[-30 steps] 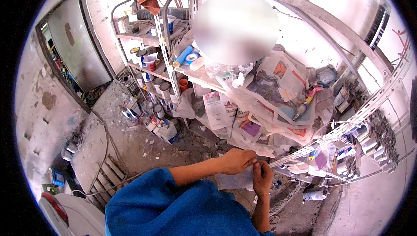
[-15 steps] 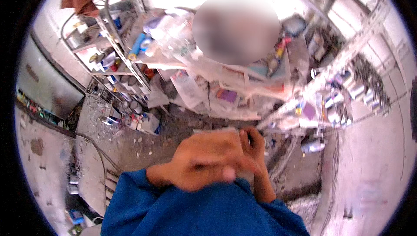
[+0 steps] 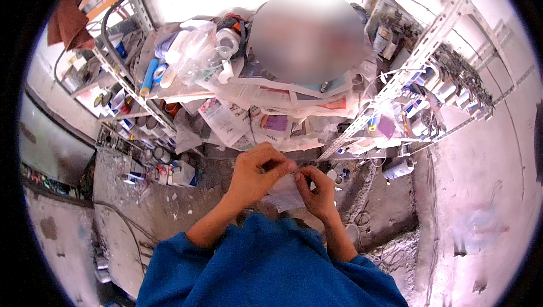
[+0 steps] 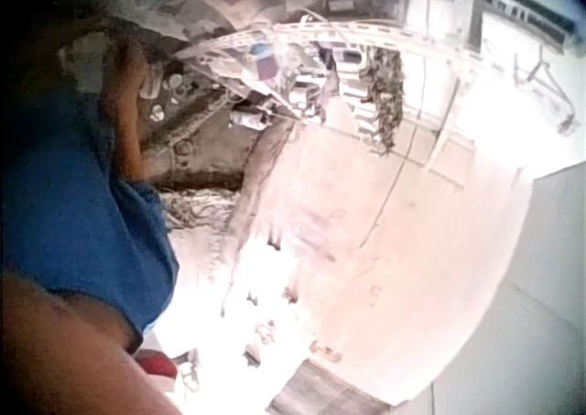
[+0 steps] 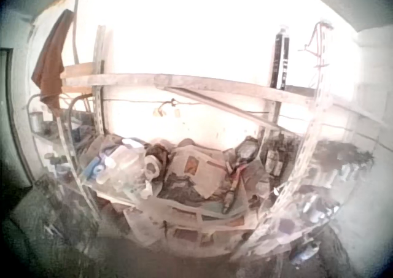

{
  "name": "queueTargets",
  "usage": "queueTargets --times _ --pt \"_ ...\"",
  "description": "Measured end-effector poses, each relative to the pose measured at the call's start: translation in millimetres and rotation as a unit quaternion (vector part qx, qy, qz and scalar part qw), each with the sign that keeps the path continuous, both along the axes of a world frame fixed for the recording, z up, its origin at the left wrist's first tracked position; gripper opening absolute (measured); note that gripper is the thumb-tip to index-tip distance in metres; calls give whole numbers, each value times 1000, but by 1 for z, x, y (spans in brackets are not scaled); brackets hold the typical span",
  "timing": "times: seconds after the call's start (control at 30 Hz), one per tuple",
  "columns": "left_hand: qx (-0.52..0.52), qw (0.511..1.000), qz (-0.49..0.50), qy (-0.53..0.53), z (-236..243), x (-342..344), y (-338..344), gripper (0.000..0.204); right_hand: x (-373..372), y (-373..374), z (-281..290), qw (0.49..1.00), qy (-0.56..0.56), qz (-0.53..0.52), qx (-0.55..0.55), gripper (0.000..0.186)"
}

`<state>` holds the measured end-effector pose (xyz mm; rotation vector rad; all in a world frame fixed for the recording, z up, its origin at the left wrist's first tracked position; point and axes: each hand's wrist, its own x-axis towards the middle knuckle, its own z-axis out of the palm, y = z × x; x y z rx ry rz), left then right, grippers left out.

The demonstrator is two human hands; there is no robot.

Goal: The person opens a door, retrieves a respirator mask and a mixing cup from a storage shelf, and then stirs liquid inside the cup with a plastic strip.

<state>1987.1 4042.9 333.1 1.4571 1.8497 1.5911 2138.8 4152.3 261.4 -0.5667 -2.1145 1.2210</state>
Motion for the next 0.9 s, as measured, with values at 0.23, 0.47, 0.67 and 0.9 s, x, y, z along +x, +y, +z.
queueTargets --times 0.23,0.47,0.67,0.9 --pt "-124 989 -84 19 -47 -9 7 26 3 -1 0 995 -9 11 98 7" --pt "-166 979 -112 -42 -50 -10 1 28 1 -6 5 984 -24 19 177 12" --pt "-177 978 -106 -37 -57 -13 2 24 -1 -5 -5 980 -12 6 198 14" --pt "-168 982 -85 -20 -54 -10 3 20 -2 -7 -2 996 -19 2 93 16"
